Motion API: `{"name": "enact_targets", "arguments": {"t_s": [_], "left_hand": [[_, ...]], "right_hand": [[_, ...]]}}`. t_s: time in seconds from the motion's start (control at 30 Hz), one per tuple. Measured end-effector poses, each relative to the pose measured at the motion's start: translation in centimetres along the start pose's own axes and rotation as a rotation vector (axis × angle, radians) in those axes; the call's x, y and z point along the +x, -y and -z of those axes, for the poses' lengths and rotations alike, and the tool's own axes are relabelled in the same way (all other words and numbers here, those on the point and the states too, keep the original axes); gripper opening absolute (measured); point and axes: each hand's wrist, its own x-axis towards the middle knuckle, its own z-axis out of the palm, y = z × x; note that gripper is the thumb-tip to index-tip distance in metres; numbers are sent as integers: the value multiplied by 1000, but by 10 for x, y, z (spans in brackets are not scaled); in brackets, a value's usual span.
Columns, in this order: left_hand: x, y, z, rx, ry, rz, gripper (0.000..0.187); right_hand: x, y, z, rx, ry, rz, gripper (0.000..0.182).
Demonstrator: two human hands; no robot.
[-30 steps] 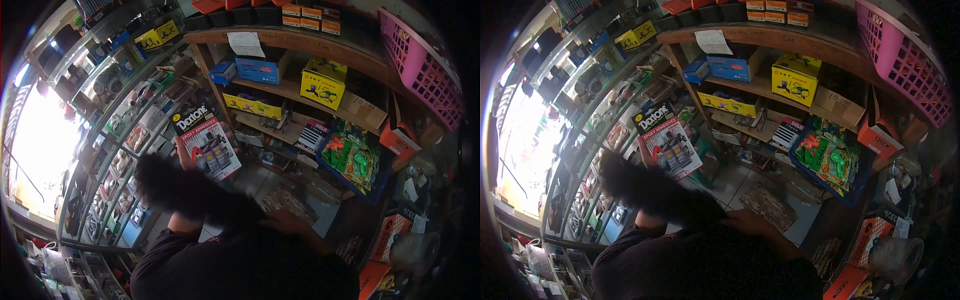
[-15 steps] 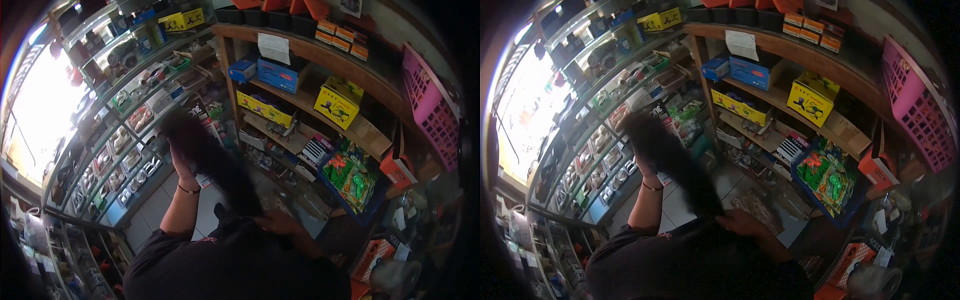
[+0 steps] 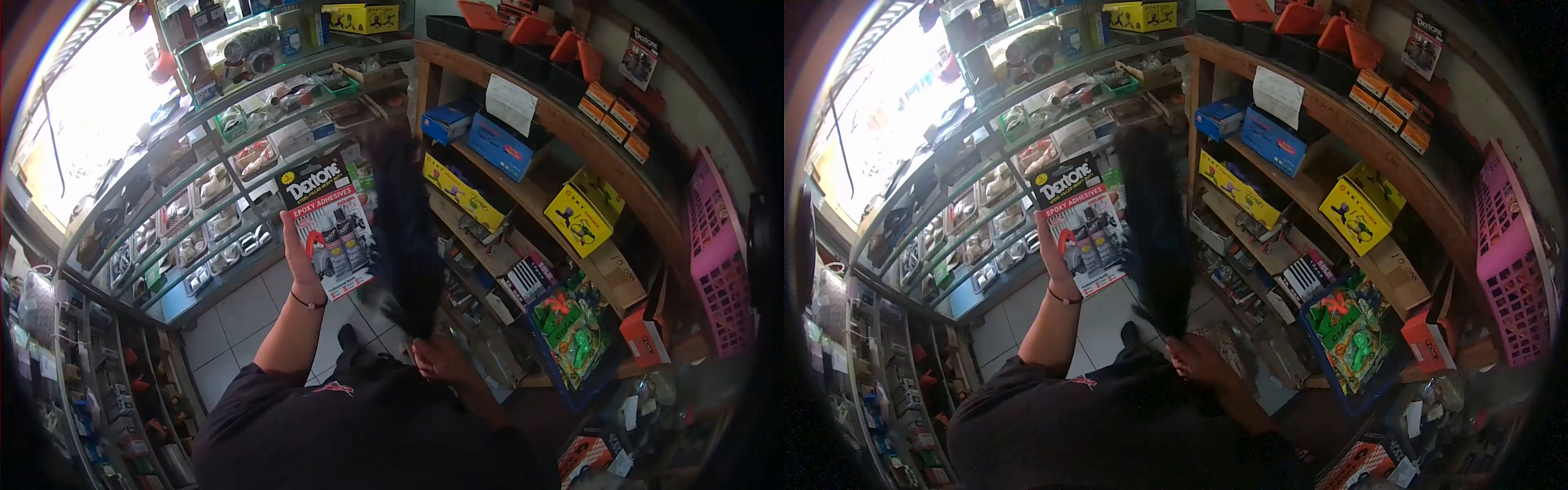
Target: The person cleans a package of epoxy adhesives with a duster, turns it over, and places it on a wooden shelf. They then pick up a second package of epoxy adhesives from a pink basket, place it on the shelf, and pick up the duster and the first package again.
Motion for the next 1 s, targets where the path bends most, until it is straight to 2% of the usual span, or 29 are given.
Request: {"name": "enact_targets", "arguments": {"t_s": [0.03,0.07,0.1,0.13,0.17,0.2,0.23,0.27,0.3,0.33,0.37,0.43,0.5,0.53,0.57,0.63,0.7,0.73,0.77,0.83,0.87,0.9,0.97,1.0], "left_hand": [[1,-1,9,-43,15,11,76],[3,3,16,-18,113,96,77],[2,0,4,10,100,144,80],[1,-4,-7,37,87,193,82],[6,3,-3,-16,8,154,84],[11,4,4,-65,-46,139,85],[16,4,10,-113,-102,124,86],[20,10,14,-51,130,184,83],[23,12,13,-87,152,215,82],[26,14,11,-369,221,224,82],[29,15,10,-281,184,243,75],[37,15,8,-108,115,292,59],[50,27,28,24,161,281,64],[53,17,27,-120,25,306,70],[58,18,23,-70,140,312,71],[74,15,49,-15,80,305,77],[81,16,46,-305,287,584,81],[82,0,23,-78,79,464,84],[86,-3,20,-114,108,454,75],[114,-9,60,150,-174,202,62],[113,-13,68,-64,83,247,53],[114,-15,66,-48,1,241,56],[114,-27,65,-271,-123,353,54],[110,-31,67,-152,-33,372,57]], "right_hand": [[-8,12,-5,-297,-50,8,41],[-12,18,-9,-588,-103,16,41],[-12,17,-8,-579,-113,14,41],[-13,13,-5,-626,-83,130,39],[-14,10,-4,-674,-57,246,38],[-12,4,-3,-666,-80,241,38],[-9,-3,-2,-309,-134,119,37],[-7,-6,-3,50,-182,4,36],[-11,-1,-9,57,-202,8,36],[-17,11,-18,-316,-268,157,37],[-18,18,-25,-690,-331,301,37],[-13,16,-33,-653,-354,281,38],[-5,11,-39,-610,-382,258,39],[1,7,-36,-390,-438,202,39],[5,5,-34,-169,-488,150,40],[16,7,-39,-159,-507,153,39],[29,15,-55,-672,-471,306,40],[33,25,-63,-672,-462,317,39],[39,31,-68,-673,-485,308,39],[52,42,-75,-181,-508,153,40],[57,46,-79,-20,-542,127,42],[61,49,-83,-26,-550,114,42],[67,52,-91,-338,-513,-62,44],[68,56,-98,-483,-496,-10,46]]}}
